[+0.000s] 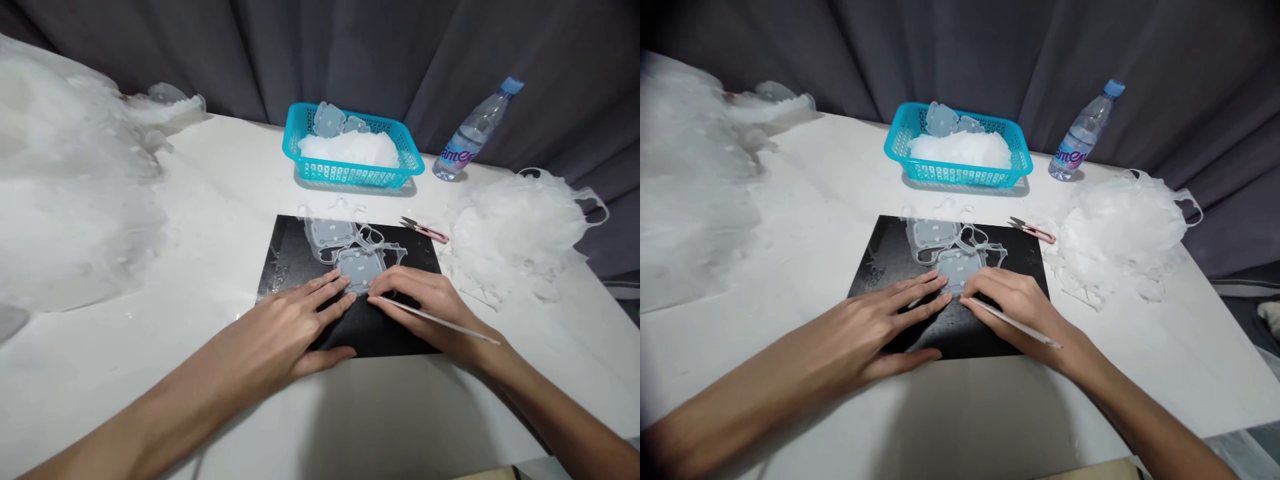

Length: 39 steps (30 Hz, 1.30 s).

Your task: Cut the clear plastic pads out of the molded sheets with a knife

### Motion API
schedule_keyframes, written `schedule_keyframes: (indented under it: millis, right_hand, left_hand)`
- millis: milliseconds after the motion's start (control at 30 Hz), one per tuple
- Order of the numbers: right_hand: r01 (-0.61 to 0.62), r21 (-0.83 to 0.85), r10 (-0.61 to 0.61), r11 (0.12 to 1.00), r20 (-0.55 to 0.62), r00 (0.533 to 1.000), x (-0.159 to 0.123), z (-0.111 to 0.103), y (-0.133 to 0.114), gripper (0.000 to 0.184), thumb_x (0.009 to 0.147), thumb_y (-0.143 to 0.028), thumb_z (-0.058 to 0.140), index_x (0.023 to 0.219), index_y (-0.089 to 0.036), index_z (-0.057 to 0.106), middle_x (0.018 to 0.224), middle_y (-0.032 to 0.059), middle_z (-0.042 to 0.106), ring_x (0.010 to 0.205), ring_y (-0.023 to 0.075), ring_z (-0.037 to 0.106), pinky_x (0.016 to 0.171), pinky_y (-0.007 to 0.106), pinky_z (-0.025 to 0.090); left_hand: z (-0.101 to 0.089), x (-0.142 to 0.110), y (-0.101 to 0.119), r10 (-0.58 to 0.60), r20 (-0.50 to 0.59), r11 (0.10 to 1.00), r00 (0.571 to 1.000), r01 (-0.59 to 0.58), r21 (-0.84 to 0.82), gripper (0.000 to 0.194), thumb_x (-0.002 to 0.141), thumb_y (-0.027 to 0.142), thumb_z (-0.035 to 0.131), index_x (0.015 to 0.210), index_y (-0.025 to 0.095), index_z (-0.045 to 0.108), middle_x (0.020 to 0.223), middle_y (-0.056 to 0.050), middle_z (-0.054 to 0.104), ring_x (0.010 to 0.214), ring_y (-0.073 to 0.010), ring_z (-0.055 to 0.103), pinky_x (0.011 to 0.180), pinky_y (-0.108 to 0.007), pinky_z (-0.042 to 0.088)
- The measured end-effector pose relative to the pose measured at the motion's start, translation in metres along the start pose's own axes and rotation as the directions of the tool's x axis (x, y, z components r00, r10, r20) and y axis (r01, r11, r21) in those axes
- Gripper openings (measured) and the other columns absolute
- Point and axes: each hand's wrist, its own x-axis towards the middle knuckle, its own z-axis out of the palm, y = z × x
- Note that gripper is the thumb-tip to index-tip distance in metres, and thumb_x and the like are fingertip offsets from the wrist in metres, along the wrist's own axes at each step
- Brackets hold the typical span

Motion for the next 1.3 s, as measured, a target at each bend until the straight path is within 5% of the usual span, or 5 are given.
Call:
schedule_keyframes:
  millis: [167, 500, 700, 1100, 1300]
  right_hand:
    - [0.005, 0.005, -0.005, 1.000, 0.012, 1.000, 0.001, -0.001, 0.001, 0.006, 0.100, -0.019, 0.062, 0.101, -0.017, 0.068, 0.098, 0.0060, 0.074, 0.094, 0.0181, 0.069, 0.088, 0.031, 0.054]
    - [0.139, -0.307, -0.158, 0.942, -0.038, 0.987, 0.002, 0.013, 0.001, 0.009, 0.101, -0.019, 0.060, 0.098, -0.017, 0.068, 0.093, 0.0053, 0.077, 0.090, 0.0186, 0.073, 0.085, 0.029, 0.056]
    - [0.191, -0.389, -0.183, 0.901, 0.060, 0.981, 0.000, 0.003, 0.005, 0.017, 0.105, -0.017, 0.052, 0.097, -0.018, 0.067, 0.097, 0.0063, 0.078, 0.090, 0.0155, 0.074, 0.081, 0.024, 0.056]
    - [0.285, -0.437, -0.316, 0.853, 0.001, 0.949, 0.002, 0.010, 0.009, 0.010, 0.101, -0.017, 0.060, 0.095, -0.017, 0.069, 0.091, 0.0040, 0.077, 0.083, 0.0146, 0.071, 0.070, 0.024, 0.051]
    - [0.263, -0.441, -0.308, 0.858, -0.033, 0.951, -0.001, 0.017, 0.017, 0.010, 0.100, -0.018, 0.061, 0.105, -0.017, 0.069, 0.100, 0.0075, 0.076, 0.089, 0.0181, 0.070, 0.078, 0.029, 0.055]
  left_hand:
    - [-0.002, 0.001, 0.000, -0.012, 0.016, 0.999, 1.000, 0.013, -0.034, 0.066, 0.099, 0.061, 0.054, 0.150, 0.019, 0.055, 0.156, -0.013, 0.051, 0.144, -0.0338, 0.050, 0.114, -0.049, 0.050]
    - [-0.003, 0.003, 0.001, 0.015, -0.009, 1.000, 1.000, -0.015, 0.010, 0.064, 0.099, 0.058, 0.056, 0.146, 0.015, 0.058, 0.153, -0.015, 0.054, 0.140, -0.0354, 0.055, 0.109, -0.050, 0.054]
    - [-0.002, 0.002, 0.002, 0.010, -0.007, 1.000, 1.000, -0.010, 0.029, 0.061, 0.100, 0.055, 0.057, 0.145, 0.015, 0.060, 0.153, -0.016, 0.054, 0.140, -0.0347, 0.056, 0.109, -0.048, 0.054]
    - [0.000, 0.000, 0.002, -0.043, -0.036, 0.993, 0.998, 0.039, -0.108, 0.055, 0.102, 0.052, 0.054, 0.146, 0.019, 0.059, 0.155, -0.012, 0.054, 0.145, -0.0303, 0.050, 0.118, -0.044, 0.046]
    - [-0.004, 0.000, -0.001, -0.054, -0.008, 0.985, 0.998, 0.052, -0.167, 0.042, 0.108, 0.039, 0.045, 0.144, 0.025, 0.062, 0.155, -0.007, 0.055, 0.145, -0.0285, 0.051, 0.119, -0.045, 0.045]
